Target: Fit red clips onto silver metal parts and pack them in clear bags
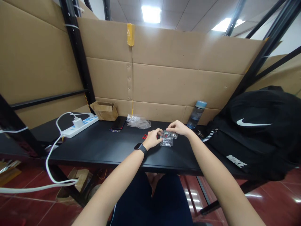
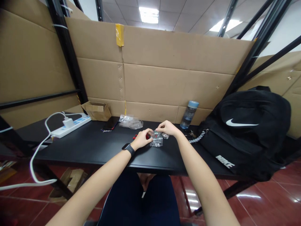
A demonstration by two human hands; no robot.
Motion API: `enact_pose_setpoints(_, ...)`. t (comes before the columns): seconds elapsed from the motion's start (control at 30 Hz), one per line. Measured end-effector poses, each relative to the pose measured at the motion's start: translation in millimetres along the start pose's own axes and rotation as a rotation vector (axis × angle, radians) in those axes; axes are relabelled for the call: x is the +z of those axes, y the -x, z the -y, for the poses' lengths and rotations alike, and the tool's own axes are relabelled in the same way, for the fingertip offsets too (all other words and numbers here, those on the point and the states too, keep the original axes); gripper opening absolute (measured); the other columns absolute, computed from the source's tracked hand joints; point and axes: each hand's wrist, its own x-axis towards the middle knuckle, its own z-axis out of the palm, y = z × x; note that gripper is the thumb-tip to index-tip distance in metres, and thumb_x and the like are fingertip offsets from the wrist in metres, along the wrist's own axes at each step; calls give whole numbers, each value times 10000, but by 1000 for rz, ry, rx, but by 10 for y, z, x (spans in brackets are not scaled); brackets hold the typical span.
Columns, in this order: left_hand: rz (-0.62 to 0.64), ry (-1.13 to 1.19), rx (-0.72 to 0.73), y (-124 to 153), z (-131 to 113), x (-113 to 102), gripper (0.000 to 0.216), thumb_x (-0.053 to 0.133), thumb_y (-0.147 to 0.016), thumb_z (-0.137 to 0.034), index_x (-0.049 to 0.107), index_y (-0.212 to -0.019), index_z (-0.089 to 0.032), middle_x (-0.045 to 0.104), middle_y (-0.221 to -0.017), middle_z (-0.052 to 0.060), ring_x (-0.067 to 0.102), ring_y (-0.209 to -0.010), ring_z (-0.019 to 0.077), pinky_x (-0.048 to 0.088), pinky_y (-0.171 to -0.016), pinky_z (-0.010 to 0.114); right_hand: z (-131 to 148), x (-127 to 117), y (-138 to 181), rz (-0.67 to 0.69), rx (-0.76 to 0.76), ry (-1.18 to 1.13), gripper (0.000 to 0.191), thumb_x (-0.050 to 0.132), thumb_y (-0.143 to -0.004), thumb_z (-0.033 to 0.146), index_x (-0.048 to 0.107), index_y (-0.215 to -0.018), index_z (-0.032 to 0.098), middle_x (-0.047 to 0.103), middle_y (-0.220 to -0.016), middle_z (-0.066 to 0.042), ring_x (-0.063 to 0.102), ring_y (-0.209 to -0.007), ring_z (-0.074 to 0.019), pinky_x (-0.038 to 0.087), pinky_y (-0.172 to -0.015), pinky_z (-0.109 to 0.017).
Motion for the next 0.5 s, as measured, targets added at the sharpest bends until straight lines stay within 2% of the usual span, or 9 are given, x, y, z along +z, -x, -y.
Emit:
enact_pose_setpoints(0.2,3,-37,-8,3,-57,-12,218,629,-859,-308,658,-1072,-269,745,-1009,-11,661,-1023,209,467,-973,350,57,-45,-60,42,-68,145,376,718,-753,524,789,-768,155,755,-721,-58,636,-629,-169,463,-592,-247)
enact_pose_setpoints(0.33,-20,-77,-5,10,-71,-25,287,617,-878,-400,655,-1131,-271,734,-1067,13,649,-1046,234,460,-986,379,137,-106,-105,28,-122,200,356,697,-779,505,783,-779,159,765,-761,-59,655,-676,-177,475,-640,-252)
enact_pose_setpoints(0.5,-61,-11,-32,-8,-32,-24,340,581,-906,-371,611,-1228,-267,713,-1157,28,633,-1116,216,447,-1024,366,183,-210,-175,-13,-97,295,327,675,-803,478,766,-789,164,759,-765,-63,661,-685,-189,469,-657,-276)
